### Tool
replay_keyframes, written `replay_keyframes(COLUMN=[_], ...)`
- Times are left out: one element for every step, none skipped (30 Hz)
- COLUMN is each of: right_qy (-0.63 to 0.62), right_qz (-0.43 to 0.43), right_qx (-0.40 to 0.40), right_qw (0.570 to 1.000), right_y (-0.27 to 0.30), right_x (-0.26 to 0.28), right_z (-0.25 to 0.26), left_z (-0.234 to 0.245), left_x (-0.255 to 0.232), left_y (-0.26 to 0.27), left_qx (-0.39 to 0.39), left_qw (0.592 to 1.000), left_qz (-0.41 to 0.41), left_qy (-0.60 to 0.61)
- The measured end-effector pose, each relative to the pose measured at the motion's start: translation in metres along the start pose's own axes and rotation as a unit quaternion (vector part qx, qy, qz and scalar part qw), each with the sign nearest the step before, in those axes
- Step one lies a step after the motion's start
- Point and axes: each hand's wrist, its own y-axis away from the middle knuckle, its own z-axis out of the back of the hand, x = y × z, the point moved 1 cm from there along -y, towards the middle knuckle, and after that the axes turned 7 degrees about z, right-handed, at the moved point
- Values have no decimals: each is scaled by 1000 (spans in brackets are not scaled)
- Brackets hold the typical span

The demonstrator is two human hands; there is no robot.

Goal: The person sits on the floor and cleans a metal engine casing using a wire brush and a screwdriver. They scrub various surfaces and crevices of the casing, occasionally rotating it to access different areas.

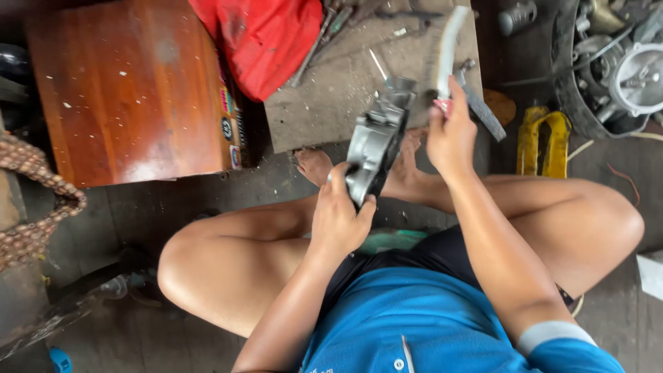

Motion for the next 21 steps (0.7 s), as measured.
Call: replay_keyframes(right_qy=[-7,-14,-12,-32,-51,-48,-76,-105,-105,-126,-149,-149,-105,-62,-63,-41,-18,-19,-4,11,12], right_qz=[21,41,41,42,43,42,24,7,4,3,1,-2,20,42,42,84,126,126,130,135,133], right_qx=[-22,-45,-43,-34,-30,-34,-23,-12,-19,-23,-26,-32,-38,-43,-44,-46,-47,-47,-48,-49,-47], right_qw=[1000,998,998,998,997,997,997,994,994,992,989,988,994,996,996,995,991,991,990,990,990], right_y=[7,14,25,35,44,45,47,48,50,52,54,56,56,57,55,54,53,46,38,30,15], right_x=[-4,-8,-3,2,5,-12,-30,-48,-48,-47,-46,-44,-42,-38,-32,-24,-17,-27,-37,-47,-54], right_z=[8,16,21,25,31,27,23,20,23,25,26,29,31,32,29,26,22,13,5,-3,-8], left_z=[-3,-7,-7,-8,-11,-12,-14,-16,-16,-16,-16,-18,-19,-20,-22,-23,-25,-27,-30,-33,-34], left_x=[1,1,-4,-9,-16,-19,-23,-28,-31,-34,-37,-36,-35,-33,-33,-32,-31,-29,-27,-24,-30], left_y=[-5,-11,-15,-20,-27,-33,-41,-48,-48,-49,-49,-47,-45,-42,-41,-39,-37,-36,-36,-35,-34], left_qx=[-15,-30,-29,-25,-19,-16,-18,-19,-15,-5,4,8,12,16,15,20,26,26,30,34,36], left_qw=[1000,999,999,999,1000,1000,1000,999,999,999,998,998,998,997,997,998,998,998,998,997,997], left_qz=[-16,-31,-30,-23,-21,-25,-25,-25,-31,-23,-14,-19,-30,-40,-41,-43,-44,-43,-58,-73,-71], left_qy=[-8,-17,-15,-10,-6,-4,0,4,2,30,56,53,57,61,59,41,23,22,9,-5,-4])
